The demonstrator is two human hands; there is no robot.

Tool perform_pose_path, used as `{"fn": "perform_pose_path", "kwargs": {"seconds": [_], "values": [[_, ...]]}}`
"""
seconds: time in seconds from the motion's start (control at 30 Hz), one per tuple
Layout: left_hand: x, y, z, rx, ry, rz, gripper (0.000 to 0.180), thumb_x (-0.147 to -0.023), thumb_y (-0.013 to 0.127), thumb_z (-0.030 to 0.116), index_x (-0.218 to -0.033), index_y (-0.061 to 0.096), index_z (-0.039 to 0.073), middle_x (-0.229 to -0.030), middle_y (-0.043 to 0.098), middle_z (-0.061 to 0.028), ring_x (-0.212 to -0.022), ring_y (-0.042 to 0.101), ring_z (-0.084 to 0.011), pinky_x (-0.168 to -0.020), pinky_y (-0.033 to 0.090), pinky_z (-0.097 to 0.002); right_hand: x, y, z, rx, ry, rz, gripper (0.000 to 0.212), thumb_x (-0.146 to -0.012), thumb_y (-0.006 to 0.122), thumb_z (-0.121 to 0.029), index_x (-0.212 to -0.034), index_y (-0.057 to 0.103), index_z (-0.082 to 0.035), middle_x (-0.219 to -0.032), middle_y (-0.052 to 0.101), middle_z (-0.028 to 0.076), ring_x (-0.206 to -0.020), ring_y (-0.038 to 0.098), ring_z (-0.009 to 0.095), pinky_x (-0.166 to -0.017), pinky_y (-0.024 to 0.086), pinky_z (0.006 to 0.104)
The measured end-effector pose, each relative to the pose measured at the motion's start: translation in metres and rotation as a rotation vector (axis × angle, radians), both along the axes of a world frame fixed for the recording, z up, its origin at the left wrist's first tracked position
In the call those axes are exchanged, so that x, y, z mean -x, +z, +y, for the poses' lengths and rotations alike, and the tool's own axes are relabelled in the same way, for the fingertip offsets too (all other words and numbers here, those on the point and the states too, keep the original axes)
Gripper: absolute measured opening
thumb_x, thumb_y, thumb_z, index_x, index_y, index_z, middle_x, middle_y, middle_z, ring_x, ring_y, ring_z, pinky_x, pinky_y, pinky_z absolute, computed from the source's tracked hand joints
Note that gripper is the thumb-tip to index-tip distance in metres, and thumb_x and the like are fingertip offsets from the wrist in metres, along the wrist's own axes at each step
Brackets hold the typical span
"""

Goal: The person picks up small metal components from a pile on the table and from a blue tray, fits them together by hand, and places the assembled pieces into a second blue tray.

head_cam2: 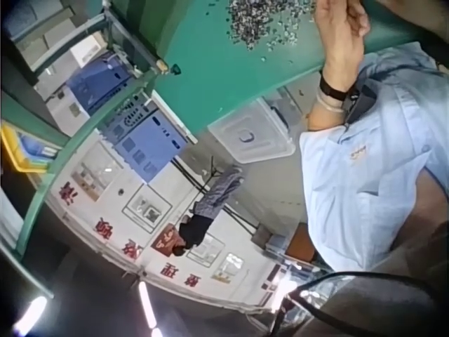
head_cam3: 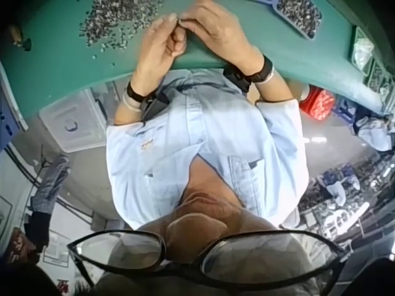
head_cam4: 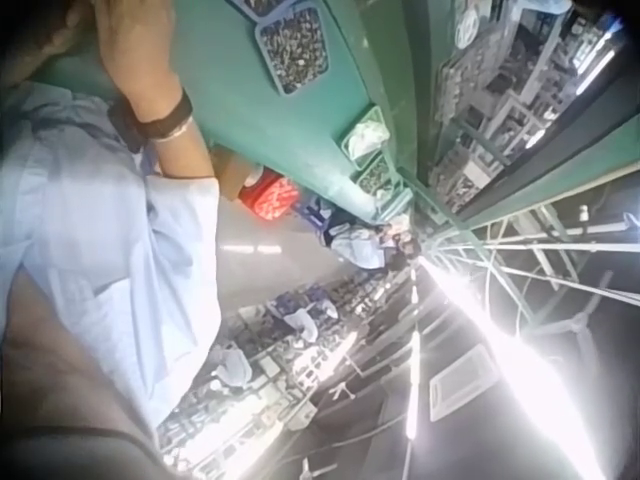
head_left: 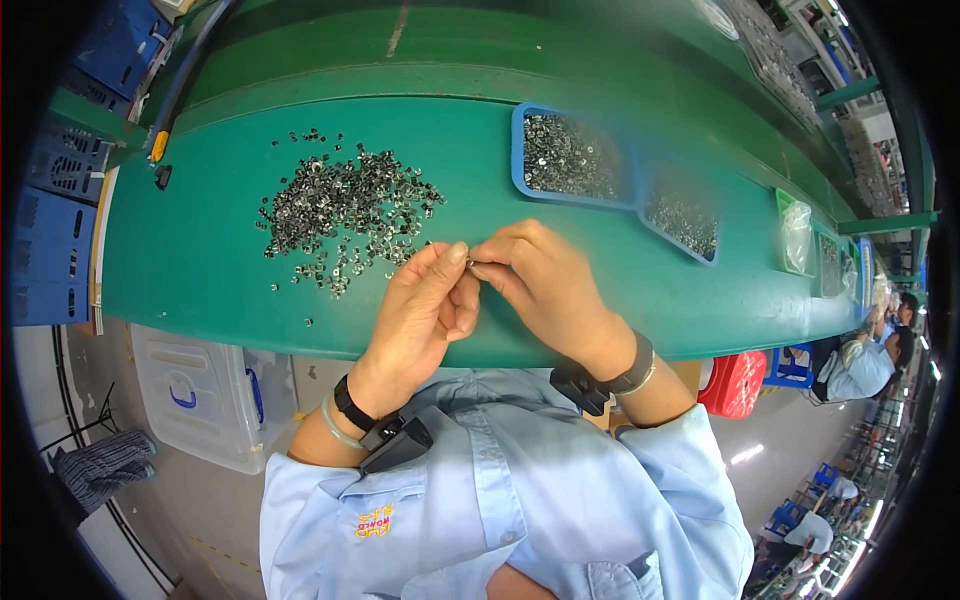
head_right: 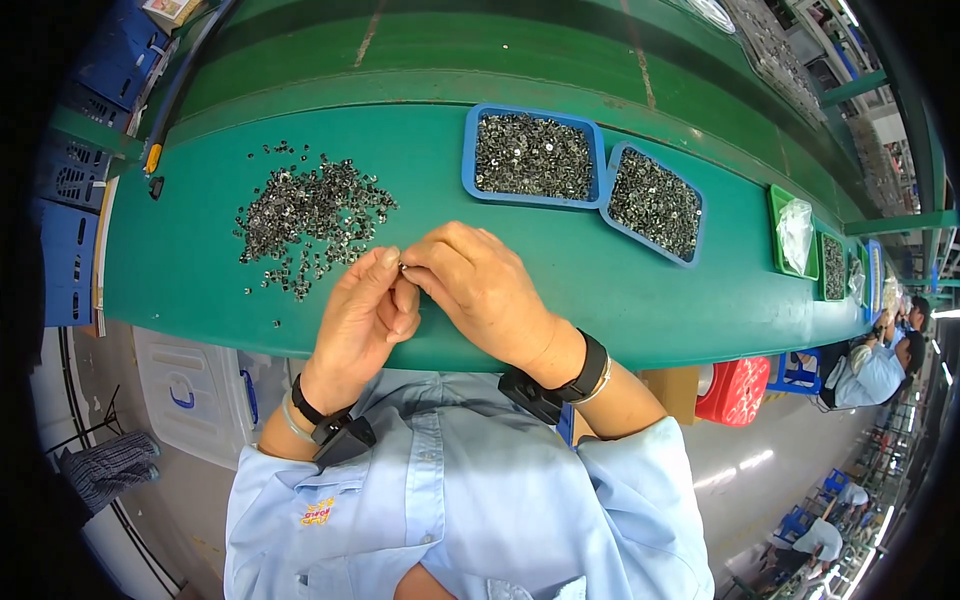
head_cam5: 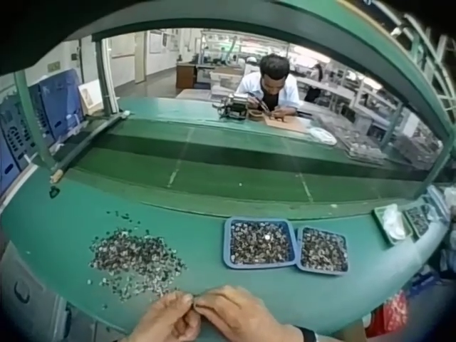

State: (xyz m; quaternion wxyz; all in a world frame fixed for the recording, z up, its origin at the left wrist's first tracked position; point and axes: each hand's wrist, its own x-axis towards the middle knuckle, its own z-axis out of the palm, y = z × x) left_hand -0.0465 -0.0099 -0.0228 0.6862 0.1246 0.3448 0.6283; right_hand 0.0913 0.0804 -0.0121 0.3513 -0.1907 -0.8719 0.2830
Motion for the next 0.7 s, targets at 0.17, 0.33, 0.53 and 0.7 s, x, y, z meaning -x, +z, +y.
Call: {"fn": "perform_pose_path", "kwargs": {"seconds": [0.17, 0.33, 0.53, 0.7], "values": [[-0.006, 0.009, -0.003, 0.005, 0.027, 0.133, 0.021, -0.096, 0.052, 0.026, -0.091, 0.055, 0.006, -0.063, 0.053, -0.0015, -0.048, 0.045, -0.0075, -0.041, 0.032, -0.0198, -0.007, 0.000, -0.002, 0.034, -0.001, 0.028, 0.019, -0.075, 0.070, -0.003, -0.091, 0.060, -0.006, -0.084, 0.060, 0.008, -0.076, 0.059, 0.024, -0.063, 0.048, 0.0326], [-0.012, 0.014, -0.004, -0.005, -0.010, 0.151, 0.018, -0.095, 0.054, 0.024, -0.093, 0.056, 0.005, -0.063, 0.054, -0.0017, -0.049, 0.046, -0.0073, -0.042, 0.033, -0.0193, -0.013, 0.002, -0.006, 0.185, 0.000, 0.098, 0.017, -0.076, 0.070, -0.002, -0.090, 0.061, -0.006, -0.085, 0.061, 0.007, -0.076, 0.059, 0.023, -0.065, 0.048, 0.0315], [-0.014, 0.012, -0.004, -0.049, -0.043, 0.135, 0.017, -0.094, 0.056, 0.022, -0.095, 0.057, 0.005, -0.063, 0.053, -0.0018, -0.050, 0.047, -0.0076, -0.042, 0.033, -0.0195, -0.021, 0.008, -0.008, 0.295, -0.010, 0.095, 0.017, -0.077, 0.070, -0.002, -0.091, 0.062, -0.005, -0.086, 0.061, 0.008, -0.077, 0.060, 0.020, -0.066, 0.049, 0.0303], [-0.016, 0.012, -0.003, -0.051, -0.057, 0.107, 0.017, -0.094, 0.056, 0.022, -0.097, 0.057, 0.005, -0.063, 0.053, -0.0020, -0.050, 0.047, -0.0085, -0.043, 0.034, -0.0204, -0.027, 0.010, -0.006, 0.345, 0.031, 0.114, 0.019, -0.076, 0.070, -0.003, -0.093, 0.062, -0.005, -0.086, 0.061, 0.008, -0.079, 0.059, 0.019, -0.066, 0.049, 0.0299]]}}
